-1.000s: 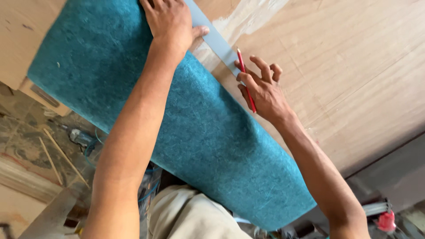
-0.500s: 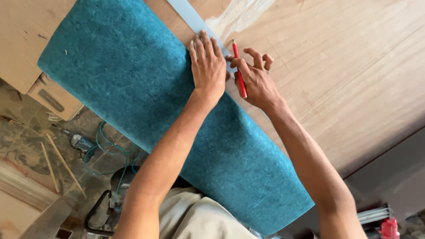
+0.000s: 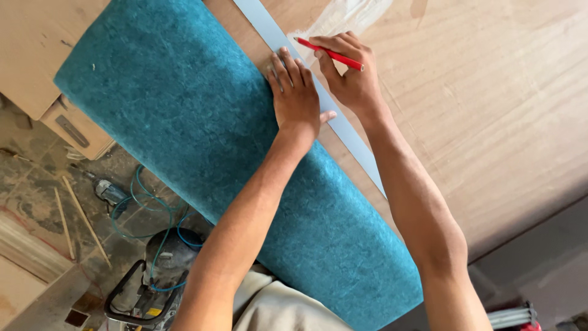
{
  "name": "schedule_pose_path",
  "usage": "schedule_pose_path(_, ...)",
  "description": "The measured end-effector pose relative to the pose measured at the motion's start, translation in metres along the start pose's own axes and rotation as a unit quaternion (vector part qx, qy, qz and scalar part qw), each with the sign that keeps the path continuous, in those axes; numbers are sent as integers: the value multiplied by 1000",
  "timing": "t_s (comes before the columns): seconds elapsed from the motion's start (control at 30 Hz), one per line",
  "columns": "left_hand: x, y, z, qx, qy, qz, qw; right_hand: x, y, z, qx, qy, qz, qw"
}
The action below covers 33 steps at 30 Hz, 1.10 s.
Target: The person aligns a long metal strip against a fabric-covered cushion, marks measurements with a red pencil, and then fits the metal strip over the edge of the cushion.
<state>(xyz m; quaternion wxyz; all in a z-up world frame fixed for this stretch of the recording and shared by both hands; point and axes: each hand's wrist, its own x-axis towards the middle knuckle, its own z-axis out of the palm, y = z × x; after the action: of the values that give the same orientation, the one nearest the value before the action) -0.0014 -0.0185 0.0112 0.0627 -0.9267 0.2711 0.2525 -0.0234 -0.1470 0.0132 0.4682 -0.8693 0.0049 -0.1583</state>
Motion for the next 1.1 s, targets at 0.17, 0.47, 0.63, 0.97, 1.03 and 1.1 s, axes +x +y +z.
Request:
schedule_pose_path(0.17, -1, 1, 1, 11, -5, 10, 1000, 11, 9, 7, 3, -27, -7, 1000)
schedule_pose_path(0.47, -2, 0, 2, 9, 6, 13, 1000, 13, 15, 6, -4, -44, -32, 999)
schedule_pose_path(0.63, 0, 2, 8, 7, 11, 10, 1000, 18, 15, 2, -24, -68, -53, 996)
schedule_pose_path(0.97, 1, 3, 29, -11, 76, 2, 997, -26, -2, -35, -43, -113, -42, 992)
schedule_pose_path(1.03, 1, 2, 33, -10, 103, 15, 994, -39, -7, -45, -44, -123, -37, 991)
schedule_pose_path(1.1, 1, 1, 37, -10, 125, 27, 992, -53, -13, -55, -46, -134, -24, 990)
